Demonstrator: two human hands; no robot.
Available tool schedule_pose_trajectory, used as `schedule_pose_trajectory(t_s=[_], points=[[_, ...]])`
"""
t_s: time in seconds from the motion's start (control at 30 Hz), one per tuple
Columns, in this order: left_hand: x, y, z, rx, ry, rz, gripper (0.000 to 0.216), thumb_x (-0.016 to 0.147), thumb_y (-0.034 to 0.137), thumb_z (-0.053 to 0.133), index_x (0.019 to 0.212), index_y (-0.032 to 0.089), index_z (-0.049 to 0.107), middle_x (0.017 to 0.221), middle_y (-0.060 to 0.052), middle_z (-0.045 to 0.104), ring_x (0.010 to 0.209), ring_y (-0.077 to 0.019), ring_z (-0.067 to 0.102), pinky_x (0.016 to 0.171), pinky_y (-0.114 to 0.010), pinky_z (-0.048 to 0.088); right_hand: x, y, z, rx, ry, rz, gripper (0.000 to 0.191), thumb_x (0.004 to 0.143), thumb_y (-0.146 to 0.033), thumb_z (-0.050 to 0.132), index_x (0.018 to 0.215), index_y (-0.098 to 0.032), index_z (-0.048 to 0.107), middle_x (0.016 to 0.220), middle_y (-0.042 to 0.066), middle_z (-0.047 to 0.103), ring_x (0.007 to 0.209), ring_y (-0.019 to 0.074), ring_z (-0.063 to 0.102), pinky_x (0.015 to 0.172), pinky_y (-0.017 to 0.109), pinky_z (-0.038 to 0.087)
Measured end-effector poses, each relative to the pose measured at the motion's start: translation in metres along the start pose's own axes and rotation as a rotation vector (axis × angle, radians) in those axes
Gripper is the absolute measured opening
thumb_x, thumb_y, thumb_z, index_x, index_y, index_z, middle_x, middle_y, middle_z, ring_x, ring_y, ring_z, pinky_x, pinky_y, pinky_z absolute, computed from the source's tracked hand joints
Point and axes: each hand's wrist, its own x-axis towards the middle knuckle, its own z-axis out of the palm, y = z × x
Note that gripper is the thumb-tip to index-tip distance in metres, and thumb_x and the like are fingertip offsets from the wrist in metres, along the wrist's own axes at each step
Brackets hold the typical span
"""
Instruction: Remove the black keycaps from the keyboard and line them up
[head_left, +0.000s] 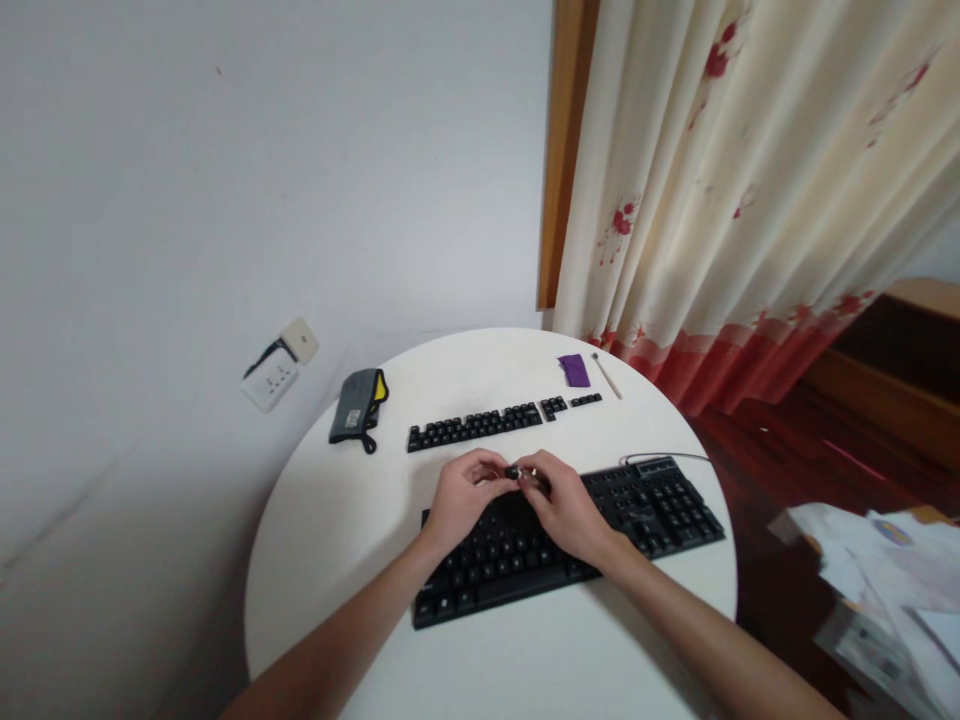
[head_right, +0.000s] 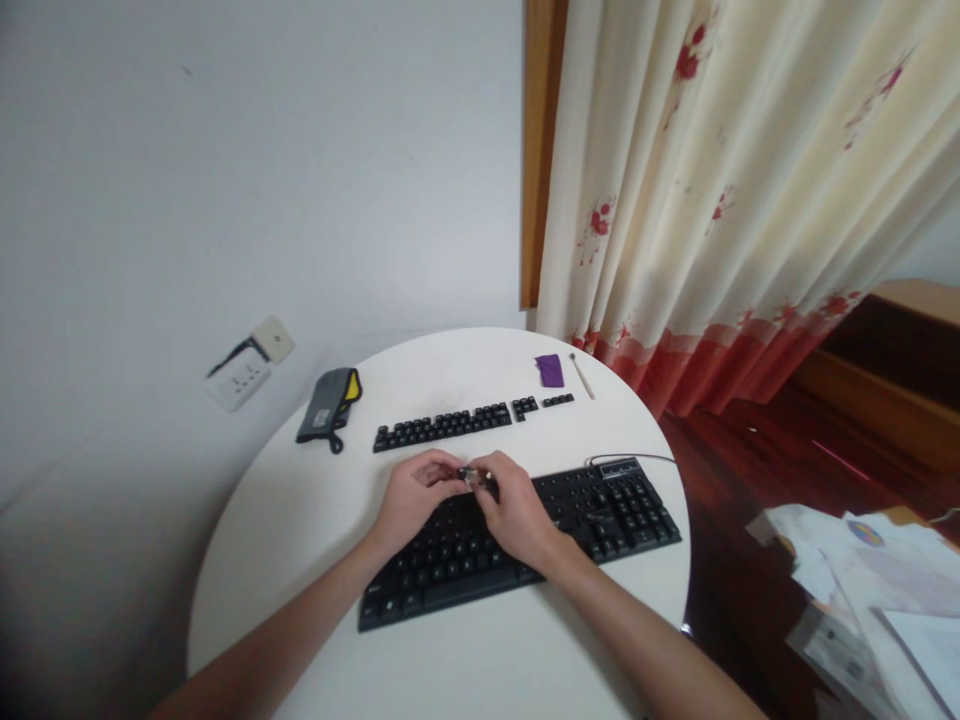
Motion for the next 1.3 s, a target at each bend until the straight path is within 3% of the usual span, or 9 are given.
schedule_pose_trajectory(t_s=[0.17, 0.3, 0.4, 0.5, 0.67, 0.87, 1.07, 1.3], points=[[0.001, 0.001, -0.002, -0.076, -0.107, -0.089, 0.026, 0.063, 0.02, 0.082, 0.081, 0.012, 0.066, 0.08, -0.005, 0.07, 0.076, -0.0173, 0.067, 0.075, -0.029, 0.054, 0.002, -0.006, -0.005, -0.057, -0.043, 0.011, 0.01, 0.083, -0.018, 0.063, 0.092, -0.02, 0.065, 0.082, 0.001, 0.061, 0.073, 0.0147, 0.055, 0.069, 0.026, 0.043], [0.004, 0.001, -0.005, 0.006, -0.131, -0.028, 0.025, 0.067, 0.026, 0.079, 0.086, 0.013, 0.069, 0.092, -0.008, 0.07, 0.083, -0.0198, 0.066, 0.076, -0.03, 0.053, 0.011, 0.006, -0.018, -0.117, -0.069, 0.036, 0.008, 0.081, -0.023, 0.066, 0.087, -0.02, 0.067, 0.077, 0.0, 0.064, 0.069, 0.0144, 0.056, 0.067, 0.025, 0.042], [0.005, 0.003, -0.006, 0.118, -0.064, 0.001, 0.022, 0.081, 0.034, 0.066, 0.089, 0.014, 0.07, 0.09, -0.008, 0.07, 0.08, -0.0181, 0.065, 0.07, -0.027, 0.052, 0.03, 0.038, -0.038, -0.263, -0.01, 0.156, 0.012, 0.076, -0.026, 0.069, 0.086, -0.019, 0.069, 0.076, 0.0, 0.067, 0.069, 0.0153, 0.058, 0.068, 0.026, 0.042], [0.005, 0.006, -0.005, 0.171, -0.048, -0.011, 0.032, 0.089, 0.039, 0.053, 0.079, 0.013, 0.069, 0.075, -0.007, 0.07, 0.068, -0.0163, 0.063, 0.062, -0.025, 0.049, 0.051, 0.081, -0.06, -0.491, 0.038, 0.423, 0.014, 0.07, -0.025, 0.072, 0.082, -0.018, 0.071, 0.075, 0.002, 0.069, 0.071, 0.0166, 0.061, 0.068, 0.025, 0.042], [0.005, 0.005, -0.005, 0.218, -0.056, 0.009, 0.039, 0.092, 0.039, 0.047, 0.072, 0.013, 0.067, 0.068, -0.005, 0.068, 0.064, -0.0151, 0.061, 0.061, -0.025, 0.047, 0.071, 0.124, -0.073, -0.547, 0.049, 0.497, 0.015, 0.066, -0.019, 0.071, 0.081, -0.016, 0.072, 0.076, 0.005, 0.07, 0.07, 0.0169, 0.063, 0.063, 0.023, 0.041], [0.006, 0.003, -0.007, 0.235, -0.047, 0.018, 0.039, 0.093, 0.039, 0.047, 0.072, 0.013, 0.067, 0.068, -0.005, 0.067, 0.064, -0.015, 0.06, 0.061, -0.025, 0.046, 0.069, 0.135, -0.068, -0.553, 0.071, 0.523, 0.022, 0.066, -0.022, 0.071, 0.087, -0.016, 0.071, 0.076, 0.006, 0.071, 0.069, 0.0174, 0.064, 0.061, 0.023, 0.041], [0.006, 0.003, -0.007, 0.242, -0.058, 0.018, 0.039, 0.093, 0.039, 0.046, 0.072, 0.013, 0.067, 0.069, -0.005, 0.067, 0.065, -0.0151, 0.059, 0.062, -0.025, 0.045, 0.069, 0.14, -0.068, -0.559, 0.091, 0.542, 0.011, 0.067, -0.024, 0.071, 0.075, -0.017, 0.071, 0.076, 0.007, 0.072, 0.074, 0.0193, 0.066, 0.064, 0.023, 0.043], [0.006, 0.0, -0.009, 0.243, -0.061, 0.02, 0.039, 0.093, 0.04, 0.046, 0.073, 0.014, 0.067, 0.07, -0.005, 0.067, 0.066, -0.0155, 0.06, 0.062, -0.025, 0.045, 0.079, 0.14, -0.06, -0.545, 0.101, 0.527, 0.011, 0.068, -0.021, 0.069, 0.077, -0.016, 0.072, 0.077, 0.008, 0.072, 0.078, 0.0208, 0.067, 0.067, 0.024, 0.043]])
